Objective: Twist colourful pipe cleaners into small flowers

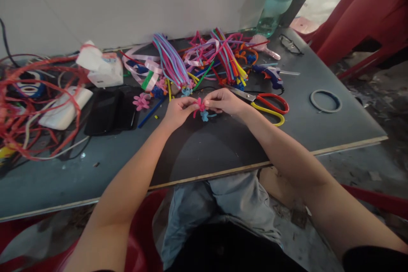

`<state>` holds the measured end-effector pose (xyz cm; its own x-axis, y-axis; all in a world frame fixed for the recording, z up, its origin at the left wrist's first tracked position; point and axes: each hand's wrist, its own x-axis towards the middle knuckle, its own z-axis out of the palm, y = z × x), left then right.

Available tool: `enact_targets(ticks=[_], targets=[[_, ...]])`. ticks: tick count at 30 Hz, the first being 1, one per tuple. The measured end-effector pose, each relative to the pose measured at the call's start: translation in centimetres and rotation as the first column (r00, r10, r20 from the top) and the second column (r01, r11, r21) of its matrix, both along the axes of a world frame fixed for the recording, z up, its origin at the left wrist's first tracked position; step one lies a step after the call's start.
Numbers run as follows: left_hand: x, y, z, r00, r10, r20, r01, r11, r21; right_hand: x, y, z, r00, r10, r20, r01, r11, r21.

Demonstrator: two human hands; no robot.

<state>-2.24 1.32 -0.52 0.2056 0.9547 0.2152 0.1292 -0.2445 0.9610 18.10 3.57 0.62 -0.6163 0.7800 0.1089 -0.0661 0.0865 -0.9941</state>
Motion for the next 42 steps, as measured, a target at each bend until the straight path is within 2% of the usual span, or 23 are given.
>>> enact_targets(ticks=[1,3,5,8,11,15,19,20,22,25,28,31,36,39,42], targets=[[0.0,0.0,0.0,0.999,0.033,0.002,-0.033,0.999,0.037,-0.1,0.0,-0.1,0.995,-0.099,-0.024,0.099,0.994,0.042],[-0.3,0.1,-0.1,0.993,0.116,-0.006,-0.114,0.985,0.128,-0.4,0.0,-0.2,0.952,-0.296,-0.082,0.305,0.944,0.125],[-0.6,0.2,-0.1,0.978,0.197,-0.073,-0.172,0.950,0.261,-0.7,-0.2,-0.2,0.915,-0.392,-0.097,0.404,0.890,0.214],[-1.0,0.2,-0.2,0.924,0.263,-0.276,-0.101,0.867,0.488,-0.9,-0.9,0.1,0.909,-0.413,-0.057,0.401,0.828,0.393],[-1.0,0.1,-0.4,0.853,0.323,-0.411,-0.007,0.793,0.609,-1.1,-1.7,0.4,0.902,-0.431,-0.011,0.374,0.769,0.518],[-0.7,-0.3,-0.4,0.813,0.394,-0.429,-0.009,0.745,0.667,-1.3,-2.2,0.7,0.880,-0.474,0.025,0.371,0.721,0.585],[-0.3,-0.8,0.0,0.853,0.330,-0.404,0.028,0.745,0.667,-1.4,-2.2,0.9,0.885,-0.464,0.029,0.360,0.724,0.589],[-0.2,-0.9,0.2,0.868,0.301,-0.395,0.040,0.750,0.661,-1.4,-2.2,1.0,0.897,-0.441,0.022,0.349,0.739,0.576],[-0.1,-1.0,0.3,0.887,0.260,-0.381,0.050,0.768,0.639,-1.4,-2.1,1.2,0.932,-0.362,0.009,0.308,0.804,0.509],[0.1,-1.2,0.3,0.885,0.251,-0.392,0.040,0.798,0.601,-1.0,-1.9,1.6,0.976,-0.217,0.024,0.200,0.933,0.298],[0.1,-1.3,-0.1,0.875,0.268,-0.402,0.039,0.790,0.611,-0.7,-1.8,1.9,0.990,-0.134,0.047,0.129,0.986,0.105],[0.1,-1.2,-0.6,0.873,0.294,-0.389,0.018,0.778,0.629,-0.6,-1.9,2.0,0.992,-0.125,0.037,0.124,0.992,0.017],[0.0,-1.0,-1.0,0.862,0.353,-0.365,-0.045,0.769,0.638,-0.9,-2.0,1.7,0.986,-0.163,-0.021,0.161,0.985,-0.055],[-0.3,-0.6,-0.8,0.854,0.393,-0.342,-0.078,0.746,0.662,-1.3,-1.9,1.4,0.966,-0.258,-0.032,0.252,0.958,-0.134],[-0.4,-0.5,-0.7,0.832,0.464,-0.304,-0.129,0.695,0.708,-1.8,-2.0,1.2,0.946,-0.323,0.025,0.318,0.910,-0.266]])
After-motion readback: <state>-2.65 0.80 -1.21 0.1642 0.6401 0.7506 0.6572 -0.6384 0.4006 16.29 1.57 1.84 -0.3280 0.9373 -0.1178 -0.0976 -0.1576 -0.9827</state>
